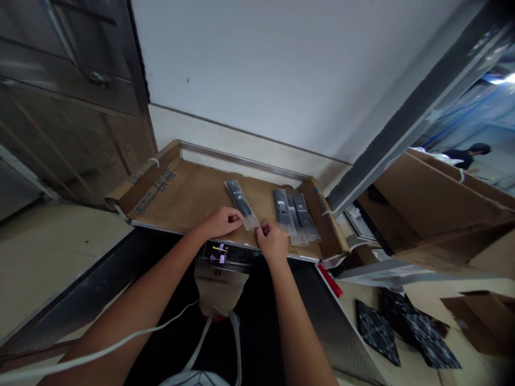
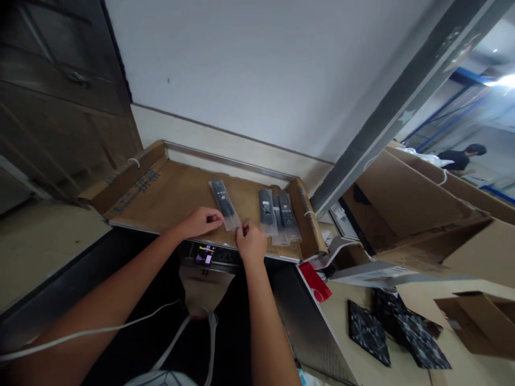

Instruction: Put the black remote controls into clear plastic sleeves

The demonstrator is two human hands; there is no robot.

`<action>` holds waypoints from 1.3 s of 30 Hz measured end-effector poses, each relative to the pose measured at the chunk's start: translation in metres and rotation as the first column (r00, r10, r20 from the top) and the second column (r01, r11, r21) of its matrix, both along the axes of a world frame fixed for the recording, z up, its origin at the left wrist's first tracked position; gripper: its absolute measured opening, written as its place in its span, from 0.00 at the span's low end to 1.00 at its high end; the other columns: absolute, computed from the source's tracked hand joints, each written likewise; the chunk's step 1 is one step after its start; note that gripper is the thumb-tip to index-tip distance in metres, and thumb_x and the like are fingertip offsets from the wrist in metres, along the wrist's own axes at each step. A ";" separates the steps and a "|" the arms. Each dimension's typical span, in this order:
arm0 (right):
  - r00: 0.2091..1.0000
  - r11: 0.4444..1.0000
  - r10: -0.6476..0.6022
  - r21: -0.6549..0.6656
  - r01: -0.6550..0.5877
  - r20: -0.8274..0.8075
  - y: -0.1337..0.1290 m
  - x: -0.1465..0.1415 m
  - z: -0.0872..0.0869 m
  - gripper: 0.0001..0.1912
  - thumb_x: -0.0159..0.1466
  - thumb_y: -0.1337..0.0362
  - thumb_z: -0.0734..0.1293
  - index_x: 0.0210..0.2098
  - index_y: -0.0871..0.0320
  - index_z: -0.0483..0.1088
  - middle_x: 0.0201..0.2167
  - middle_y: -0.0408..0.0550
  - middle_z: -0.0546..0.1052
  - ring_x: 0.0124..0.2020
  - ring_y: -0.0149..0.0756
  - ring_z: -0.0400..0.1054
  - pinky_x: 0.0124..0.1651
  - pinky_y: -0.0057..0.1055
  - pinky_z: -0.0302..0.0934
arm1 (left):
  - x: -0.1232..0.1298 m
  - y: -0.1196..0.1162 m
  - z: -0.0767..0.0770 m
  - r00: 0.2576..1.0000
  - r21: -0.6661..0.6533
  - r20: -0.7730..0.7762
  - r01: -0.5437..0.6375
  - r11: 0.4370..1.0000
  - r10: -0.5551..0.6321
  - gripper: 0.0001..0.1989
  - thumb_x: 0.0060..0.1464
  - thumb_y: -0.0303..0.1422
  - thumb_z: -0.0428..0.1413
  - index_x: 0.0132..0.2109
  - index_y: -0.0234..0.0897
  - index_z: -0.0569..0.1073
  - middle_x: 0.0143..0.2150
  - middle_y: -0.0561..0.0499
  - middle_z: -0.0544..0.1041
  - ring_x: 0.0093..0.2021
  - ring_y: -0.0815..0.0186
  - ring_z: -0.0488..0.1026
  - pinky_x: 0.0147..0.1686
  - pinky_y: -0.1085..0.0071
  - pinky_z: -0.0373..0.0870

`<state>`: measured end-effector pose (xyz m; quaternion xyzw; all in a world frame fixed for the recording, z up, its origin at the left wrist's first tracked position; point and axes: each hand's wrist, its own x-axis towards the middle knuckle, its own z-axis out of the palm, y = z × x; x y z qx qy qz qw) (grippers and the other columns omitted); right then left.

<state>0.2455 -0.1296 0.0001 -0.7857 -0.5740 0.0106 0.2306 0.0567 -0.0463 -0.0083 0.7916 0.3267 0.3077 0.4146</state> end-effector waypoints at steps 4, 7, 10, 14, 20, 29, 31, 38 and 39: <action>0.998 0.999 0.023 0.032 -0.021 -0.060 -0.001 0.004 -0.003 0.08 0.64 0.62 0.64 0.32 0.56 0.74 0.27 0.43 0.76 0.30 0.34 0.68 0.34 0.28 0.52 | -0.001 0.002 0.001 0.998 0.163 -0.004 -0.054 0.985 0.055 0.11 0.56 0.29 0.54 0.44 0.38 0.78 0.41 0.49 0.76 0.36 0.67 0.71 0.38 0.70 0.68; 0.996 0.990 0.002 0.137 0.011 -0.093 -0.004 0.007 -0.004 0.11 0.65 0.65 0.61 0.40 0.59 0.74 0.32 0.48 0.77 0.35 0.37 0.69 0.40 0.30 0.56 | 0.001 0.002 -0.001 0.995 0.257 -0.004 -0.100 0.961 0.104 0.15 0.56 0.26 0.53 0.48 0.40 0.78 0.49 0.47 0.73 0.42 0.65 0.72 0.46 0.67 0.69; 0.999 0.972 0.008 0.235 0.001 -0.036 -0.009 0.005 -0.003 0.14 0.65 0.67 0.58 0.47 0.63 0.71 0.38 0.54 0.76 0.40 0.41 0.68 0.45 0.33 0.59 | 0.003 0.003 -0.005 0.994 0.266 0.000 -0.108 0.958 0.112 0.15 0.57 0.25 0.51 0.48 0.39 0.78 0.49 0.46 0.74 0.45 0.64 0.72 0.49 0.66 0.69; 0.996 0.966 0.079 0.244 -0.086 0.037 -0.005 -0.011 0.004 0.14 0.66 0.65 0.59 0.46 0.62 0.71 0.41 0.56 0.73 0.43 0.42 0.66 0.48 0.35 0.60 | 0.003 0.009 -0.010 0.979 0.231 0.050 -0.206 0.951 0.200 0.13 0.56 0.24 0.51 0.44 0.37 0.78 0.43 0.48 0.75 0.40 0.65 0.72 0.45 0.67 0.69; 0.973 0.997 0.077 -0.027 -0.073 0.219 0.011 -0.045 0.026 0.12 0.64 0.63 0.65 0.45 0.63 0.72 0.43 0.60 0.74 0.46 0.48 0.67 0.47 0.39 0.59 | -0.001 0.019 -0.009 0.905 0.027 0.192 -0.392 0.920 0.380 0.07 0.55 0.27 0.53 0.37 0.36 0.77 0.37 0.50 0.77 0.38 0.65 0.72 0.41 0.69 0.67; 0.966 0.971 0.225 0.058 -0.234 0.130 -0.029 -0.019 0.009 0.10 0.66 0.66 0.62 0.35 0.58 0.75 0.37 0.51 0.76 0.42 0.39 0.67 0.46 0.32 0.57 | -0.003 0.020 -0.009 0.879 -0.178 0.257 -0.366 0.914 0.402 0.08 0.54 0.32 0.55 0.37 0.36 0.78 0.31 0.53 0.77 0.30 0.68 0.69 0.31 0.72 0.64; 0.970 0.964 0.235 0.109 -0.241 0.065 -0.035 -0.012 0.006 0.09 0.66 0.66 0.62 0.35 0.58 0.75 0.36 0.50 0.76 0.41 0.38 0.68 0.46 0.31 0.58 | -0.002 0.021 -0.009 0.878 -0.187 0.257 -0.364 0.913 0.403 0.08 0.54 0.34 0.56 0.37 0.36 0.78 0.31 0.52 0.77 0.29 0.68 0.69 0.31 0.72 0.63; 1.000 0.995 -0.008 0.103 0.009 -0.012 -0.028 -0.027 0.004 0.15 0.63 0.51 0.66 0.31 0.56 0.74 0.33 0.49 0.77 0.38 0.41 0.69 0.43 0.34 0.56 | -0.002 0.020 -0.009 0.874 -0.191 0.275 -0.358 0.914 0.400 0.08 0.53 0.34 0.55 0.36 0.36 0.77 0.30 0.53 0.76 0.29 0.68 0.68 0.30 0.73 0.63; 0.998 0.994 -0.061 0.094 0.061 -0.001 -0.025 -0.032 0.003 0.17 0.63 0.49 0.66 0.31 0.57 0.74 0.34 0.50 0.77 0.39 0.43 0.69 0.43 0.35 0.55 | -0.002 0.020 -0.009 0.875 -0.193 0.278 -0.353 0.915 0.396 0.08 0.52 0.34 0.55 0.36 0.36 0.77 0.30 0.53 0.76 0.29 0.68 0.68 0.29 0.73 0.62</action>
